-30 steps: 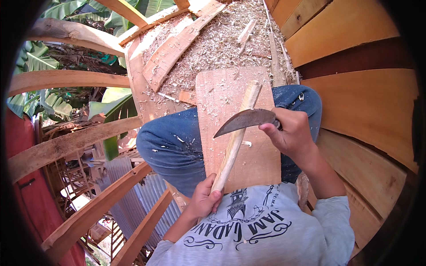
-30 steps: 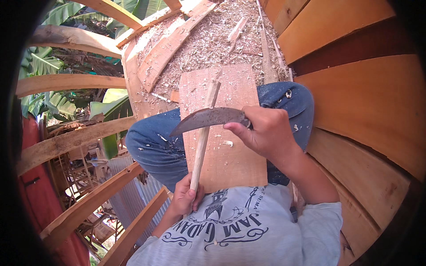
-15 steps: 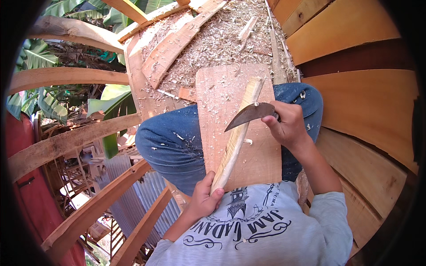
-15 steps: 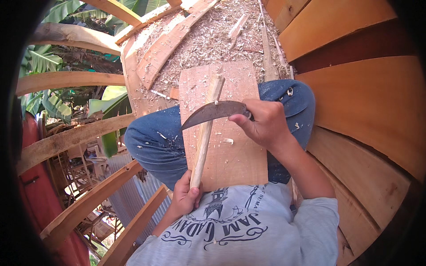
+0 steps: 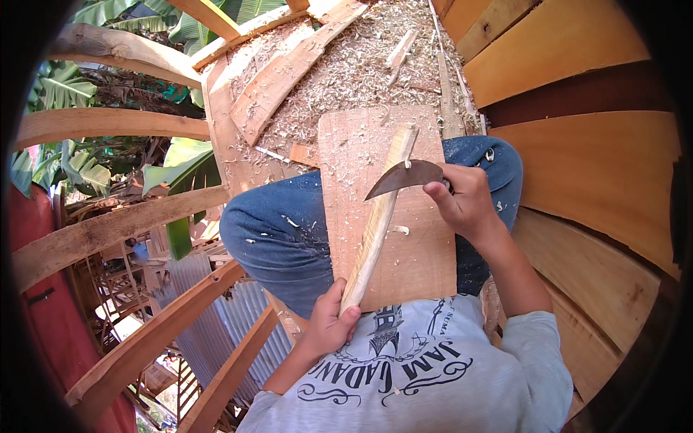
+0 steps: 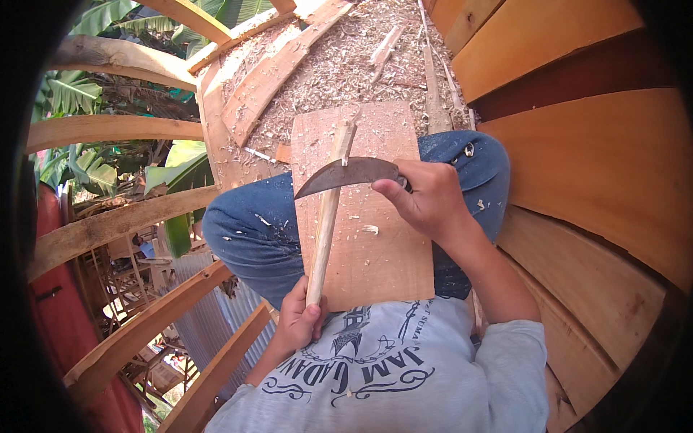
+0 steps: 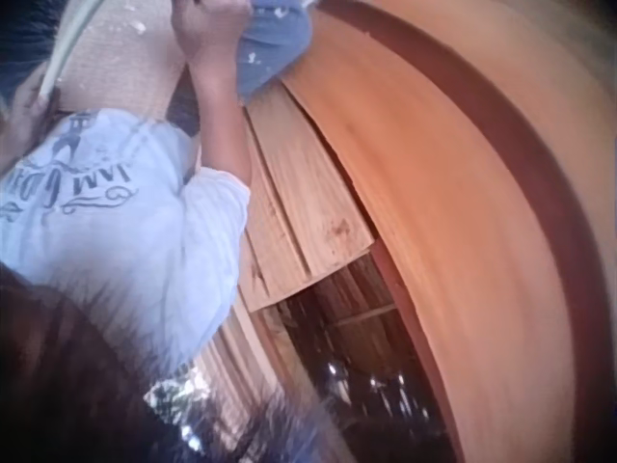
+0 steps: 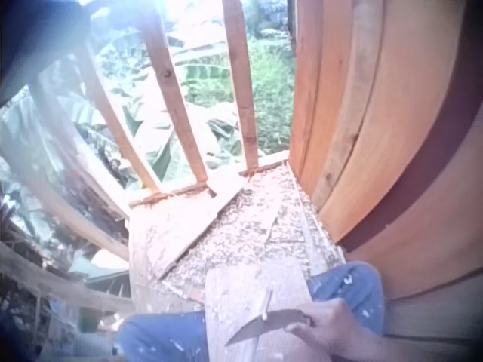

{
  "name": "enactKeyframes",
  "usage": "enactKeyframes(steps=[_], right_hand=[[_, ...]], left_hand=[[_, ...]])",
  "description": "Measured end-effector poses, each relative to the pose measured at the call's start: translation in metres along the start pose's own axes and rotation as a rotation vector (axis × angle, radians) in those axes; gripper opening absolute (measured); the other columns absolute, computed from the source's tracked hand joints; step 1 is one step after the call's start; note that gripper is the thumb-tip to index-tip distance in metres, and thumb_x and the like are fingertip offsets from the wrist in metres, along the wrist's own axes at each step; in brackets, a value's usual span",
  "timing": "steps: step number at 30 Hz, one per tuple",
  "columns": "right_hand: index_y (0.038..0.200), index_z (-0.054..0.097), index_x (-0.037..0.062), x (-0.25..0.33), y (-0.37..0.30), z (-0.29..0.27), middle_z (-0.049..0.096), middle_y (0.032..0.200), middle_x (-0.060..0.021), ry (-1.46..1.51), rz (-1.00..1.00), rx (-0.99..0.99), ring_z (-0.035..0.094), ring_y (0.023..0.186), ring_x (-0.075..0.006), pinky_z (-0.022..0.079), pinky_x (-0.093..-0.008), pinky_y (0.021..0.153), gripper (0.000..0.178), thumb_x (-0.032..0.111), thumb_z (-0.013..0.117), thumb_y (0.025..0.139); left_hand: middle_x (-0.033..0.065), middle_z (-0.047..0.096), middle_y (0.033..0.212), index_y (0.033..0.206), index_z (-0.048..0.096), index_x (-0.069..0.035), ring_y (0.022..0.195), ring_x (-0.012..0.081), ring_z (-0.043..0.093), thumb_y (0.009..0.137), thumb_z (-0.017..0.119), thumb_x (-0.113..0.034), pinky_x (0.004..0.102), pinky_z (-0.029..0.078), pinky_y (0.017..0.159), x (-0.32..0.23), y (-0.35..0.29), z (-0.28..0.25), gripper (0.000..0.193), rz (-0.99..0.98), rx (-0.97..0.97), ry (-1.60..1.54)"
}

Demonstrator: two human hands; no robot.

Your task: The person sits cross-legged on a wooden platform and uses a curved knife to shave and shape a long piece of light-colored wood. They hold the wood in their left hand and repeatedly scrape the surface with the knife in their right hand, creating wood shavings.

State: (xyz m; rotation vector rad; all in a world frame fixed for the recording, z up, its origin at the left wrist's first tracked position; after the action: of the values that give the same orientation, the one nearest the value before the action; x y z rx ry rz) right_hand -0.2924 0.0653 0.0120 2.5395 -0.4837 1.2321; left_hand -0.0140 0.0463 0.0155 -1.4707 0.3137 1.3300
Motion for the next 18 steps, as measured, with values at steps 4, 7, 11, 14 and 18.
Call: enactKeyframes(steps=[4, 7, 11, 14, 18], right_hand=[[0.068, 0.06, 0.002, 0.048, -0.015, 0.012, 0.054, 0.056, -0.0129, -0.028, -0.333, 0.249, 0.057, 0.05, -0.0286, 0.042, -0.0331, 0.045, 0.041, 0.041, 0.066, 0.081], [0.069, 0.06, 0.0038, 0.009, 0.005, 0.001, 0.054, 0.055, -0.0093, -0.02, -0.072, 0.005, 0.057, 0.051, -0.0267, 0.043, -0.0331, 0.045, 0.039, 0.041, 0.069, 0.077], [0.067, 0.059, 0.0031, 0.049, -0.019, 0.019, 0.054, 0.056, -0.0114, 0.0, -0.297, 0.164, 0.058, 0.05, -0.0281, 0.043, -0.0333, 0.045, 0.04, 0.04, 0.065, 0.081], [0.069, 0.059, 0.0035, 0.014, -0.005, 0.014, 0.054, 0.056, -0.0108, -0.016, -0.164, 0.088, 0.057, 0.048, -0.0276, 0.044, -0.0343, 0.045, 0.038, 0.04, 0.066, 0.08], [0.066, 0.057, 0.0025, 0.02, -0.011, 0.012, 0.053, 0.054, -0.0127, 0.047, -0.173, 0.072, 0.057, 0.048, -0.0279, 0.043, -0.0338, 0.043, 0.041, 0.04, 0.066, 0.08]], left_hand=[[-0.0009, 0.044, 0.056, 0.104, 0.044, 0.002, 0.037, 0.0039, 0.036, 0.089, 0.052, -0.05, 0.0188, 0.028, 0.035, -0.005, 0.0, 0.0, 0.054, 0.026, -0.027, 0.0], [-0.0011, 0.044, 0.055, 0.102, 0.045, 0.002, 0.037, 0.004, 0.036, 0.089, 0.052, -0.05, 0.0187, 0.028, 0.035, 0.0, 0.002, -0.001, 0.054, -0.045, -0.047, -0.007], [-0.0016, 0.044, 0.054, 0.098, 0.044, 0.0, 0.038, 0.004, 0.038, 0.09, 0.052, -0.047, 0.019, 0.03, 0.036, -0.001, 0.004, -0.004, 0.049, -0.019, -0.003, -0.006], [-0.0021, 0.045, 0.053, 0.094, 0.043, -0.001, 0.039, 0.004, 0.041, 0.09, 0.053, -0.044, 0.0192, 0.033, 0.037, 0.0, 0.003, -0.006, 0.044, -0.03, -0.028, -0.05], [-0.0021, 0.044, 0.053, 0.095, 0.044, 0.0, 0.039, 0.004, 0.04, 0.09, 0.053, -0.046, 0.0194, 0.032, 0.036, -0.001, 0.007, -0.006, 0.047, -0.004, 0.007, -0.039]])
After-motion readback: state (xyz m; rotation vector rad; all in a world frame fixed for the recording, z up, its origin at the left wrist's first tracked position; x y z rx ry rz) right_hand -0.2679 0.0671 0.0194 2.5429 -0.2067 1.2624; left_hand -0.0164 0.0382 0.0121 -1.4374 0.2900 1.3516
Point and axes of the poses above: each hand's wrist, its own y-axis towards the middle knuckle, its own z-axis out of the palm, x = y × z, the point moved 4 cm from there along y, towards the middle knuckle
